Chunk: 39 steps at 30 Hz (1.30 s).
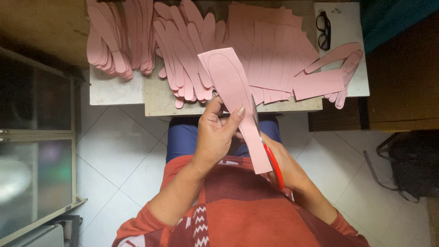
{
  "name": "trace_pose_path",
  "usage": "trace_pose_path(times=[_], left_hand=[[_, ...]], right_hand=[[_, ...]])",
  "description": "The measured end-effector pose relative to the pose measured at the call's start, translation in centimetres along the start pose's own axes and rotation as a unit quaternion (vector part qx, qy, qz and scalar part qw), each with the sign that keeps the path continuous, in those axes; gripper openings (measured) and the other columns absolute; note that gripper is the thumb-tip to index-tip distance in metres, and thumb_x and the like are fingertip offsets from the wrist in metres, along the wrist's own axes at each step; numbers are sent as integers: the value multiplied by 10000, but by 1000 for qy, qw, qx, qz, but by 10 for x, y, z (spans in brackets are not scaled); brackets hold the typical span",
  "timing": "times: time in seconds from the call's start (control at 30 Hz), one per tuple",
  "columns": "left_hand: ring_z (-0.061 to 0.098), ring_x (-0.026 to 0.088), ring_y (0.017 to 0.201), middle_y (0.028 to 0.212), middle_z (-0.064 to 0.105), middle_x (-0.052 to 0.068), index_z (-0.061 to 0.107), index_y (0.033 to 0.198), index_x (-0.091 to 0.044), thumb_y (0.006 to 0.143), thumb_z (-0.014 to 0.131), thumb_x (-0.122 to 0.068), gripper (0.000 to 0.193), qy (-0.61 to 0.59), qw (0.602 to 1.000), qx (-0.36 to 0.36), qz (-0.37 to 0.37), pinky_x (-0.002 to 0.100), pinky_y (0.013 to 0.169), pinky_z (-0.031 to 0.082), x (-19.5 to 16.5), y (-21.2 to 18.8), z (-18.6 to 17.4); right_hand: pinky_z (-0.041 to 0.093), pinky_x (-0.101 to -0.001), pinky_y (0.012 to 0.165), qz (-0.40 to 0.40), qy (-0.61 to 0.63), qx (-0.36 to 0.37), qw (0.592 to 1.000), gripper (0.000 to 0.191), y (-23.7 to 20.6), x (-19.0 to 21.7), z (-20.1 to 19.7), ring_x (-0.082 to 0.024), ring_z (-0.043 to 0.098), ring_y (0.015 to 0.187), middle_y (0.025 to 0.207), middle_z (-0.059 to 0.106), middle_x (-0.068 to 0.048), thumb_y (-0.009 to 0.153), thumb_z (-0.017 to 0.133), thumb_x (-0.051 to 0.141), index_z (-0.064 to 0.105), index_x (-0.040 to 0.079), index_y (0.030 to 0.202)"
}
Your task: The person uses red-handled scissors to cut pink paper sheets along pre-drawn outlines. They hold the paper with the left hand and cut with the right, producing elongated shapes that are placed on the table. The process is repeated with multiple sheets.
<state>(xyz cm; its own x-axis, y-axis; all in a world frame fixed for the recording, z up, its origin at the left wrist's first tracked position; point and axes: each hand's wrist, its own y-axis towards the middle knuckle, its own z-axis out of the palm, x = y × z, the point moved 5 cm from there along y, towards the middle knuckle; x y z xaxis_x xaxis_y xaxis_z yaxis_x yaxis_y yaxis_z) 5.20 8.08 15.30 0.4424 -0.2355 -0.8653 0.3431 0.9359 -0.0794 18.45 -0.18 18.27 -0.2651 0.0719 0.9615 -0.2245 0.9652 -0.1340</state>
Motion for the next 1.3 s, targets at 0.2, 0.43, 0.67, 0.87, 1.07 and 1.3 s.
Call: trace_pose_path(times=[0.2, 0.43, 0.67, 0.87, 1.07, 1.3], left_hand=[[676, 70, 791, 1163, 692, 64, 577, 1299, -12, 1007, 674, -92, 318, 5, 1000, 4, 7, 207, 603, 563, 3, -2, 2], [717, 104, 838, 1182, 681, 85, 561, 1299, -6, 1002, 666, -91, 326, -24, 999, 16, -15, 230, 629, 604, 4, -1, 3], [714, 106, 833, 1157, 676, 93, 568, 1299, -6, 1002, 667, -99, 327, -31, 999, 9, -22, 236, 626, 615, 5, 1, 1], [714, 107, 820, 1130, 672, 98, 571, 1303, -4, 999, 671, -101, 335, -25, 999, 3, -25, 239, 621, 616, 6, 2, 1], [711, 116, 882, 1129, 672, 106, 566, 1314, -6, 1004, 665, -85, 335, -22, 1000, 0, -6, 252, 701, 623, 6, 8, -3], [691, 109, 1020, 1191, 659, 76, 567, 1305, 7, 1022, 654, -28, 298, 1, 998, -19, 64, 264, 865, 614, -4, 19, -9]], right_hand=[[569, -313, 818, 71, -100, -29, 992, 650, 0, 3, -5, -233, 772, 897, 1025, 778, -123, 786, 615, 279, 602, 116, 1415], [572, -306, 744, 6, -27, -49, 998, 609, -1, 9, -2, -167, 767, 813, 955, 779, -115, 871, 591, 300, 560, 55, 1427], [492, -261, 566, 43, -56, -64, 995, 577, -1, 2, 0, -77, 541, 593, 660, 590, -24, 835, 601, 151, 606, 67, 1405], [459, -266, 542, 82, -60, -76, 992, 478, -7, -10, 3, -71, 486, 599, 627, 521, -1, 884, 629, 101, 649, 87, 1361], [533, -273, 608, 5, -83, -90, 992, 290, -11, -28, 1, -77, 577, 667, 746, 639, -16, 927, 615, 123, 639, 30, 1200], [535, -321, 615, 165, -73, -77, 981, 258, -16, -39, -1, -115, 594, 668, 725, 681, -89, 924, 619, 168, 670, 41, 1142]])
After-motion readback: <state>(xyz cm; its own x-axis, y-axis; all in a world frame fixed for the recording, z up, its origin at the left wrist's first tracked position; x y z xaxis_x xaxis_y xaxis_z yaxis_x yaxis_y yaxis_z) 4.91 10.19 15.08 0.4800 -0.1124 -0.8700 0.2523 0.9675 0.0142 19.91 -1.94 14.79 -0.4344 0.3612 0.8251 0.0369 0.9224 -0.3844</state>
